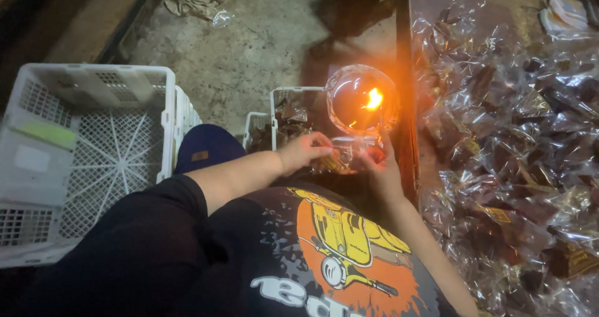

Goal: Sealing plastic bags containing food items by melting the edges over a small flame.

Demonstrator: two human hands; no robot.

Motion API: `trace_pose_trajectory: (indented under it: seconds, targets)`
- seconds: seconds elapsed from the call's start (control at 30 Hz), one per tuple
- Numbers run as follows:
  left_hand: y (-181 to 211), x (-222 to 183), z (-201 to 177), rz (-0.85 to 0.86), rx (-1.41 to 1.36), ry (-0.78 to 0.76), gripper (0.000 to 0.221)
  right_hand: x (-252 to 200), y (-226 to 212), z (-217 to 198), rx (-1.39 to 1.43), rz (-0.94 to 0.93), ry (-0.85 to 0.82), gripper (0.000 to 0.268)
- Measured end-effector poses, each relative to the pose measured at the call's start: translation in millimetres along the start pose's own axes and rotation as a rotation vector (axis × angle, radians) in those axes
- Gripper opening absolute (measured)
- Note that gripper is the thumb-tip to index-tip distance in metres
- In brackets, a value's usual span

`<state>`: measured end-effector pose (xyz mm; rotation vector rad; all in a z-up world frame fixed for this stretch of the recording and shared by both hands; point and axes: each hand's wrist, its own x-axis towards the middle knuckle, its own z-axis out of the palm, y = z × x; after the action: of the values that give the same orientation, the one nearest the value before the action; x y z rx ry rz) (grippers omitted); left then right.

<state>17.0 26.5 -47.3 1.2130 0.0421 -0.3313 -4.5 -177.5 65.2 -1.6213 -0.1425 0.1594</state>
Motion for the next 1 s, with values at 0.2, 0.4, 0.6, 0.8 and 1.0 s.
trace_pose_trajectory:
  seconds: [0.2,0.4,0.6,0.8,1.0]
  targets:
    - [9,0,9,-0.043,0.142,0.077,0.021,11,26,-14,-0.259,0.178,0.208,0.031]
    - [-8,21,-12,-0.007,0.511,0.251,0.025,16,51,-29,-0.376,0.187,0.16,0.018]
    - [15,-13,26,0.239,0.831,-0.139,0.064,16,46,-15,0.101,0.463,0.1,0.029]
    - [23,-10,26,-0.167,0.96,-0.306,0.063,16,24,-7,0.206,0.438,0.214,0.027]
    - [42,-23,36,-0.071,0.79,-0.428,0.072,13,8,-3,0.316,0.417,0.329,0.025]
